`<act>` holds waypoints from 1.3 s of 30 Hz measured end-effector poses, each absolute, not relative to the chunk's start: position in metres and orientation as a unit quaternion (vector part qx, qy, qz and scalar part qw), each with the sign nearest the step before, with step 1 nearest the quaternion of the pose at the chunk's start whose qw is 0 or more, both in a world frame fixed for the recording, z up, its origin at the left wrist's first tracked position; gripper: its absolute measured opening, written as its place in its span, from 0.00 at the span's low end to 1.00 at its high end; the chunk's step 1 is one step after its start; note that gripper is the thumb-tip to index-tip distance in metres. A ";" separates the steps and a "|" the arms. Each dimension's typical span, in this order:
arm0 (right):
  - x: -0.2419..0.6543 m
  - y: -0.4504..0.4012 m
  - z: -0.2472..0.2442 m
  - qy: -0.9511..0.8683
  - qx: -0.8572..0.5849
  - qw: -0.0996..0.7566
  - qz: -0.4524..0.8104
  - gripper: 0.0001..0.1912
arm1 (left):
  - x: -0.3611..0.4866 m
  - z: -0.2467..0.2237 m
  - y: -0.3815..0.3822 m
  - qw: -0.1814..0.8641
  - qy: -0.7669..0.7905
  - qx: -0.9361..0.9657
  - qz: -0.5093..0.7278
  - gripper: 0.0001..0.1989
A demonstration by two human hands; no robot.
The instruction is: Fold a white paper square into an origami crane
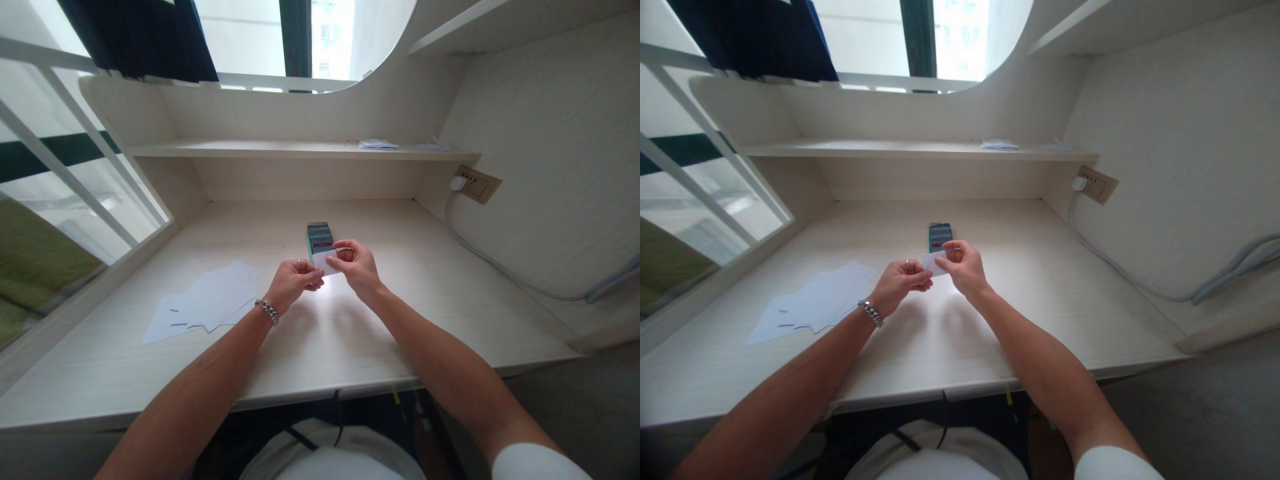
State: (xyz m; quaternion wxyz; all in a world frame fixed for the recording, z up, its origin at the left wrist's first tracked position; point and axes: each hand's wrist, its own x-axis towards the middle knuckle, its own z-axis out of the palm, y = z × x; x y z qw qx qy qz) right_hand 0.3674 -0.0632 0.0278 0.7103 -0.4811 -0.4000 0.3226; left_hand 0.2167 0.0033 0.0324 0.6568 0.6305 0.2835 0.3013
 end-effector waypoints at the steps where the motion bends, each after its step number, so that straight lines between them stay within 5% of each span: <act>1: 0.368 -0.063 0.028 -0.403 -0.481 0.709 0.323 0.23 | 0.216 0.033 0.003 0.655 0.284 0.634 0.298 0.19; 28: 0.371 -0.065 0.032 -0.398 -0.479 0.675 0.395 0.25 | 0.215 0.032 0.014 0.641 0.290 0.579 0.412 0.22; 39: 0.371 -0.065 0.030 -0.423 -0.489 0.651 0.397 0.25 | 0.215 0.030 0.011 0.641 0.263 0.639 0.332 0.21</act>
